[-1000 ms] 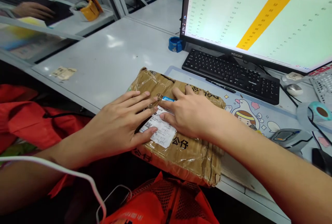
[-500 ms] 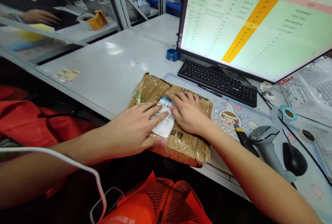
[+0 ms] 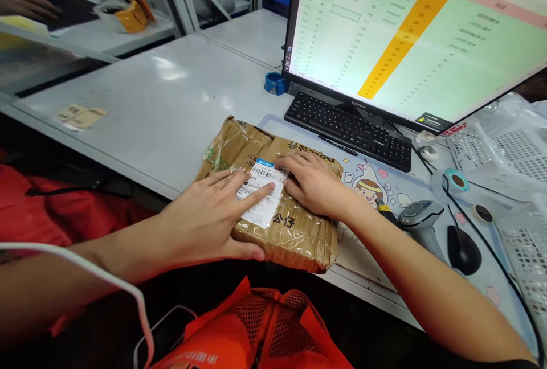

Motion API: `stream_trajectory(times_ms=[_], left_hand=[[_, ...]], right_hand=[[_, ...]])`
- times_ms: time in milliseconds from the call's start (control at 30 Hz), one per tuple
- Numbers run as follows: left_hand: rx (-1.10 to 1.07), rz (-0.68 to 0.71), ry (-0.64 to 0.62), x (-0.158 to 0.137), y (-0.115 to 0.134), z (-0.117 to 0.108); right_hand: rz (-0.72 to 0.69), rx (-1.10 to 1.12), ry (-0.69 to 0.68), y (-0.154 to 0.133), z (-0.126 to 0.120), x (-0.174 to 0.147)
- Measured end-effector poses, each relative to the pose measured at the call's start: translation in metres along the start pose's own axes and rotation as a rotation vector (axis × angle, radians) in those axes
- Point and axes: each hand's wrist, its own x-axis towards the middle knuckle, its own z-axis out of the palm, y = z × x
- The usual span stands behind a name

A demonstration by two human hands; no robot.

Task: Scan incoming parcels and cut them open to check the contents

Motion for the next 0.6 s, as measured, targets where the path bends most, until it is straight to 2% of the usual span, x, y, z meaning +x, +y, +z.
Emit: stream_trajectory(times_ms=[267, 333, 400, 467, 533, 567, 600], left_hand=[[0.072, 0.023, -0.208, 0.028, 0.008, -0.028], [0.081, 0.01, -0.234, 0.028, 0.01, -0.03], [0.081, 0.012, -0.243, 0.028, 0.01, -0.03], [0.077, 0.016, -0.239, 0.027, 0.01, -0.029], [0.088, 0.021, -0.252, 0.027, 0.011, -0.029], [0.101, 0.023, -0.268, 0.027, 0.011, -0.03], [0.12, 0.024, -0.288, 0.028, 0.011, -0.031]], right_hand=[[0.031, -0.133, -0.059, -0.011, -0.009, 0.016], [0.015, -0.08, -0.01, -0.013, -0.019, 0.009], [0.084, -0.039, 0.128, -0.012, -0.035, -0.014], [0.29, -0.081, 0.339, -0.004, -0.051, -0.055], [0.602, -0.193, 0.524, 0.012, -0.063, -0.11], [0.782, -0.251, 0.55, 0.023, -0.065, -0.141], [0.945, -0.271, 0.508, 0.035, -0.066, -0.174]])
